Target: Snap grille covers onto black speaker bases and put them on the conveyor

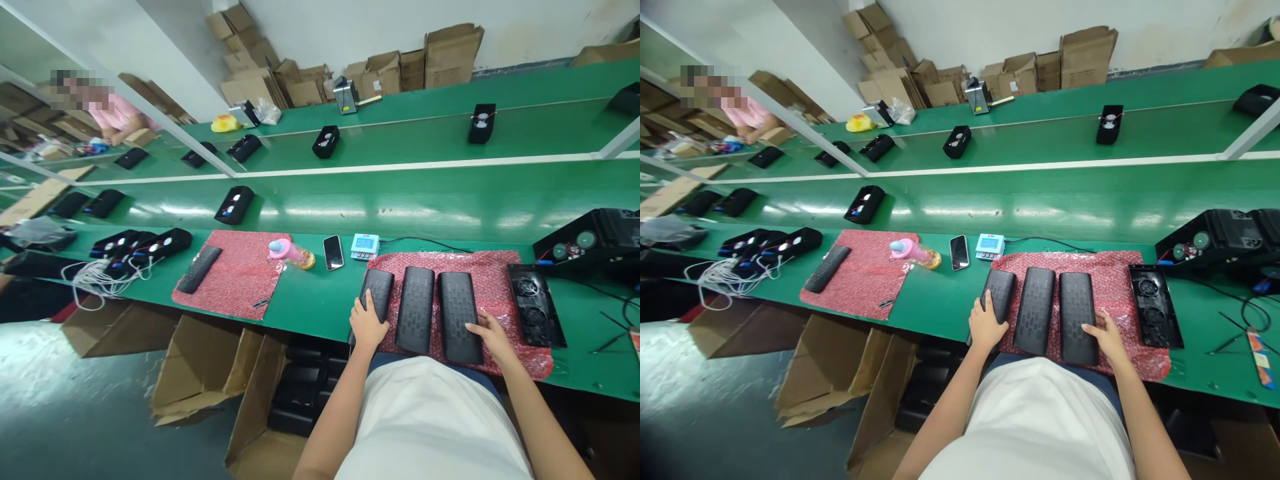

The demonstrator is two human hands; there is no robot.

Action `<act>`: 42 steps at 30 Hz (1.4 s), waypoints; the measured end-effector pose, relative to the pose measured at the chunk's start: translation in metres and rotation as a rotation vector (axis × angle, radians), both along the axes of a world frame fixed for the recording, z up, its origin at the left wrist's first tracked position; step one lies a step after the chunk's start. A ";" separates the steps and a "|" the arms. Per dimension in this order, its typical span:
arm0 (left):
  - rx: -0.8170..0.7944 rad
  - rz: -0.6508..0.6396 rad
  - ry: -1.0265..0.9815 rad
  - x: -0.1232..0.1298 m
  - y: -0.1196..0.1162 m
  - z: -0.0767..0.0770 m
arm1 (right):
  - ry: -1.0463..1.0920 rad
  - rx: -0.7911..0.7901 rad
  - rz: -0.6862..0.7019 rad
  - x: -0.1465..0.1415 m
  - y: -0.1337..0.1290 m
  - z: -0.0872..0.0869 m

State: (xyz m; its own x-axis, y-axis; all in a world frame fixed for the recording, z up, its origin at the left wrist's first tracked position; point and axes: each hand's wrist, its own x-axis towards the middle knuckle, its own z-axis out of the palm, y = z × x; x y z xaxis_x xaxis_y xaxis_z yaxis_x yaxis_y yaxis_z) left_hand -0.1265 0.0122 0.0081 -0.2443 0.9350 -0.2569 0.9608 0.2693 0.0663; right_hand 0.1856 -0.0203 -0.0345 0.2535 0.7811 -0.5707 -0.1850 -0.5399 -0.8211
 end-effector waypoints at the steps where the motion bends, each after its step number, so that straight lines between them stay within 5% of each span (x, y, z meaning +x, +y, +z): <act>1: -0.008 -0.002 -0.023 -0.004 0.001 0.001 | 0.006 0.001 -0.002 0.000 0.000 0.000; 12: -0.048 0.032 -0.085 -0.009 0.004 -0.001 | 0.091 -0.063 0.043 0.002 -0.003 -0.006; 17: -0.098 0.039 -0.184 -0.043 0.014 -0.004 | 0.147 -0.151 0.104 -0.001 -0.006 -0.009; 22: -0.194 0.007 -0.172 -0.074 0.030 0.009 | 0.075 -0.140 0.113 -0.009 -0.004 -0.003; 26: -0.232 -0.019 -0.134 -0.058 0.030 0.020 | 0.035 -0.140 0.090 -0.026 -0.005 0.003; 32: -0.051 0.088 -0.028 -0.042 0.022 0.014 | -0.009 -0.130 0.010 -0.050 -0.008 0.008; 37: -0.082 0.102 -0.225 -0.056 0.022 0.028 | -0.522 -0.184 0.050 -0.057 -0.013 0.022; 42: -0.079 0.164 -0.478 -0.029 0.024 0.029 | -0.836 -0.301 0.030 -0.078 -0.011 0.038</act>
State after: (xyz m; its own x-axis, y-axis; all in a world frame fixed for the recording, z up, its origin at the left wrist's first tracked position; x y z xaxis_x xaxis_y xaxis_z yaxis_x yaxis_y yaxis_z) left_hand -0.1555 0.0362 0.0375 -0.2241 0.8675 -0.4440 0.7730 0.4357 0.4611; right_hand 0.1071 -0.0312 0.0030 0.6614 0.6406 -0.3900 0.4291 -0.7498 -0.5037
